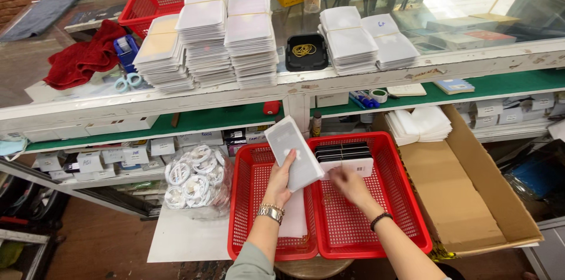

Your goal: The person repeatedly picks up small rectangular items and white paper sheets from a red basket, places them into a second red basket, and stacks them. The person also handles a smartphone and places it into the basket. The task continues with consistent pick-and-place motions throughout the clip.

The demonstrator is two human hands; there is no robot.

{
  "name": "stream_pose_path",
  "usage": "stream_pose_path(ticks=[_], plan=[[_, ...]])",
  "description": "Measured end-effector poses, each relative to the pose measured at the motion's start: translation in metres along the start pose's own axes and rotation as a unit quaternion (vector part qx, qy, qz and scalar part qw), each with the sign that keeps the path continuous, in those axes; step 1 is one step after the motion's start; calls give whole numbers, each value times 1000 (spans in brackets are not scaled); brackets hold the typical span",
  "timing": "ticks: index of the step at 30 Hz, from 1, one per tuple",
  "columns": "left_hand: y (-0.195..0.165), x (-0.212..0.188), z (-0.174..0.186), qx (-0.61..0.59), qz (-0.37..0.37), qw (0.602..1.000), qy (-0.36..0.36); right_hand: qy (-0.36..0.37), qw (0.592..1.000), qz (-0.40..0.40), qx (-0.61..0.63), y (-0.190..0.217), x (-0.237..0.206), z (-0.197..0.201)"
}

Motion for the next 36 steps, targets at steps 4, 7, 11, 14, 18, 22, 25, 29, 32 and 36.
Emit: stream_pose_path(ticks=[4,7,11,14,18,22,25,29,32,36], plan=[[-3,-14,20,28,23,999,-21,-1,951,1,-310,-3,-13,-22],[-6,-21,27,47,30,998,-20,2,943,-15,-332,4,-13,-31],[-15,-24,33,61,34,998,-13,33,978,-77,-191,3,-4,-18],[-18,-24,32,53,28,998,-10,70,968,-27,-239,3,-9,-12],[-17,-22,29,29,25,999,-12,39,946,47,-320,2,-24,-26],[-26,-24,33,7,28,1000,-11,2,960,-17,-280,-8,-15,-25],[-39,-27,39,-16,27,999,-3,-59,980,29,-190,7,1,-10],[-47,-29,44,-49,8,999,12,73,988,116,-74,43,13,-23],[-50,-29,49,-48,0,999,16,89,961,128,-227,61,8,-39],[-56,-32,58,-53,8,999,5,97,951,111,-273,63,12,-47]])
Point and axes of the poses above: each hand's wrist, its own x-axis towards the middle knuckle, its own z-axis out of the back of the hand, y = z × x, the point moved 4 cm from there along x, towards the middle knuckle, and after that the axes turned 11 degrees about -x, right-handed, at the moved point
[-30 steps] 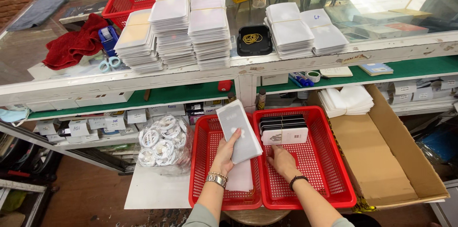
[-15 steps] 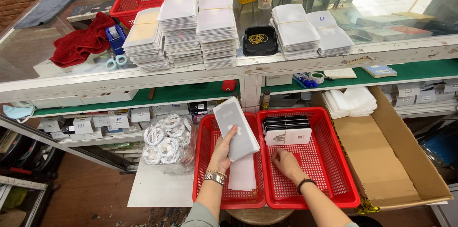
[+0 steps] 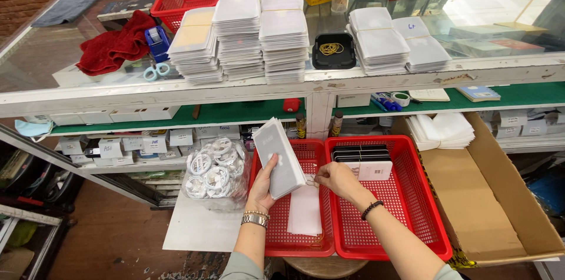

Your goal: The person repeatedly picks up small rectangular items and white paper sheets from a red basket, places them into a second red basket, and stacks them. The person also handles a smartphone and places it into the basket. The task continues with consistent pick-and-place motions throughout the clip.

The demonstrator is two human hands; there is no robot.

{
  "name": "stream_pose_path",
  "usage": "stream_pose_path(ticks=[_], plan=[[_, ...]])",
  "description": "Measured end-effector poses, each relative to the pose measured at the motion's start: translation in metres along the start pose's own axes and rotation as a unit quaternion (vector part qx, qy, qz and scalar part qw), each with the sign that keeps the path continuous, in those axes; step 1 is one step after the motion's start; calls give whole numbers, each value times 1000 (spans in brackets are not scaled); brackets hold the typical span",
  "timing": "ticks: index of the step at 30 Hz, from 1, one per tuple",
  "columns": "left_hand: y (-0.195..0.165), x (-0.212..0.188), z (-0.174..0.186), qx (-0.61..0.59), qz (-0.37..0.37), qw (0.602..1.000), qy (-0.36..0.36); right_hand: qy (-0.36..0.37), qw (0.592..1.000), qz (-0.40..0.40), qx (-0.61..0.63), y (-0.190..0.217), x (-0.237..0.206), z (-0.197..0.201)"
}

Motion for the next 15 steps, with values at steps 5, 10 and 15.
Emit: stream_pose_path(ticks=[5,10,15], plan=[[-3,-10,5,-22,13,999,28,79,984,-10,159,-15,14,-8],[1,-24,-7,-2,33,994,101,91,959,20,266,-15,17,1],[18,-22,-1,-33,85,991,94,84,932,-5,351,-7,17,12]])
Point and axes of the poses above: each hand's wrist, its own x-axis towards the middle knuckle, its own z-axis out of the back of the hand, y = z × x, the point moved 4 cm from there along x, towards the middle knuckle, and after that the axes turned 11 degrees about -x, right-handed, at the moved point
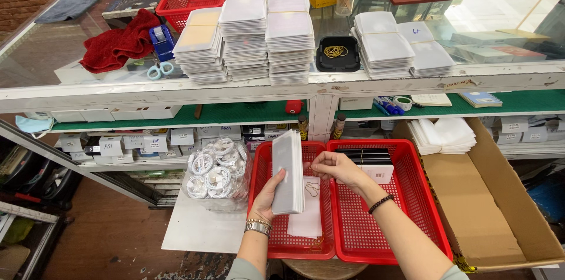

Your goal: The person repeatedly picks up small rectangular items and white paper sheets from a red basket, places them into a second red basket, and stacks them. The person also handles a smartphone and places it into the basket. The task continues with consistent pick-and-place motions throughout the clip.

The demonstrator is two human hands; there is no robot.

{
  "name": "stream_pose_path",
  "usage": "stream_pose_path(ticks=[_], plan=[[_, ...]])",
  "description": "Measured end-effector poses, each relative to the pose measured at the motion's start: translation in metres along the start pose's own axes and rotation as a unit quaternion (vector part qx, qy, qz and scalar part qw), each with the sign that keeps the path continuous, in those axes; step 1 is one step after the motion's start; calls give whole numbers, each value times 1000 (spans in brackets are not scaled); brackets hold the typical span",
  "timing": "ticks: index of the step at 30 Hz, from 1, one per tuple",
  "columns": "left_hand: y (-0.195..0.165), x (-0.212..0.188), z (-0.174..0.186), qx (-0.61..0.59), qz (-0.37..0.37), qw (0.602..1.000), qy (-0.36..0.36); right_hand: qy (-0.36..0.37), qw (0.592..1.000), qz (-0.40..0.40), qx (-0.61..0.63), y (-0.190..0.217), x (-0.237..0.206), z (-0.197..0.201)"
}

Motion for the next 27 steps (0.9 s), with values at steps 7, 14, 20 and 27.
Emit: stream_pose_path(ticks=[7,14,20,27], plan=[[12,8,6,-11,8,999,-37,-51,998,21,9,2,5,-11],[11,5,-3,-4,10,999,-41,26,971,-53,233,-9,8,-18],[10,4,10,-26,5,999,-26,38,915,31,400,0,7,12],[10,-4,2,-26,-22,999,-16,-115,984,-35,-132,4,-1,36]])
Point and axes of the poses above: each hand's wrist, its own x-axis towards the middle knuckle, its own z-axis out of the back of the hand, y = z × x, the point moved 4 cm from there along x, towards the middle knuckle, and after that the axes turned 11 degrees about -x, right-handed, at the moved point
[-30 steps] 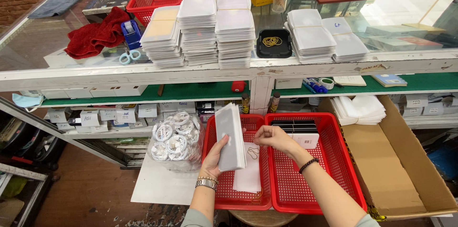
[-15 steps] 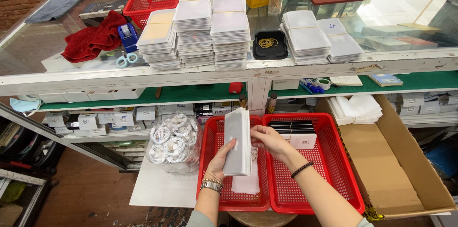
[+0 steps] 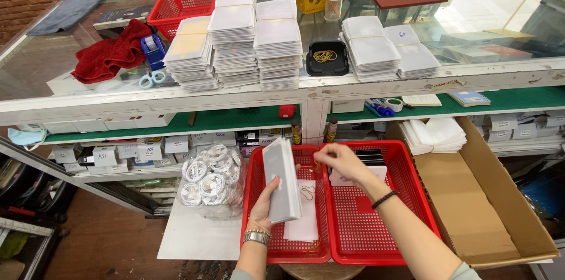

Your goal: The person repeatedly picks up small rectangular items and white paper sheets from a red basket, places them into a second red basket, and stacks them. The person also handles a smartphone and places it into the basket. The task continues with consistent pick-and-place motions throughout the clip.

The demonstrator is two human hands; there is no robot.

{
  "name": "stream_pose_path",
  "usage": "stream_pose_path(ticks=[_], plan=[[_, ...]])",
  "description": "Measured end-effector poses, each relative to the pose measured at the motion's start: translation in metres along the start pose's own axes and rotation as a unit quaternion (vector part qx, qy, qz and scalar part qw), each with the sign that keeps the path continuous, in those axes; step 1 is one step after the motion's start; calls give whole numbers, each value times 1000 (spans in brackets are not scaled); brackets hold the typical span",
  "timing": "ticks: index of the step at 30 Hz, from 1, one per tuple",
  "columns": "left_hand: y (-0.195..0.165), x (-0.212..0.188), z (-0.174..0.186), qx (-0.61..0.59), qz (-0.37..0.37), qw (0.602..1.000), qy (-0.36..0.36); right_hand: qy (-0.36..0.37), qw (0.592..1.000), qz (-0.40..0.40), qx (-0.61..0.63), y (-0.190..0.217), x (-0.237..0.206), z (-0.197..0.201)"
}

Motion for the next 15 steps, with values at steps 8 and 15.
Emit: stream_pose_path(ticks=[8,15], plan=[[9,30,-17,58,36,998,-2,-53,992,111,-32,8,2,-23],[13,28,-26,26,23,999,-23,41,996,-48,69,2,-3,-25]])
Point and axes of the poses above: each hand's wrist, its own x-axis towards the middle knuckle, its own z-axis out of the back of the hand, y = z × x, the point moved 4 cm from there along x, towards the middle knuckle, and after that the axes turned 11 degrees about -x, right-handed, at the moved point
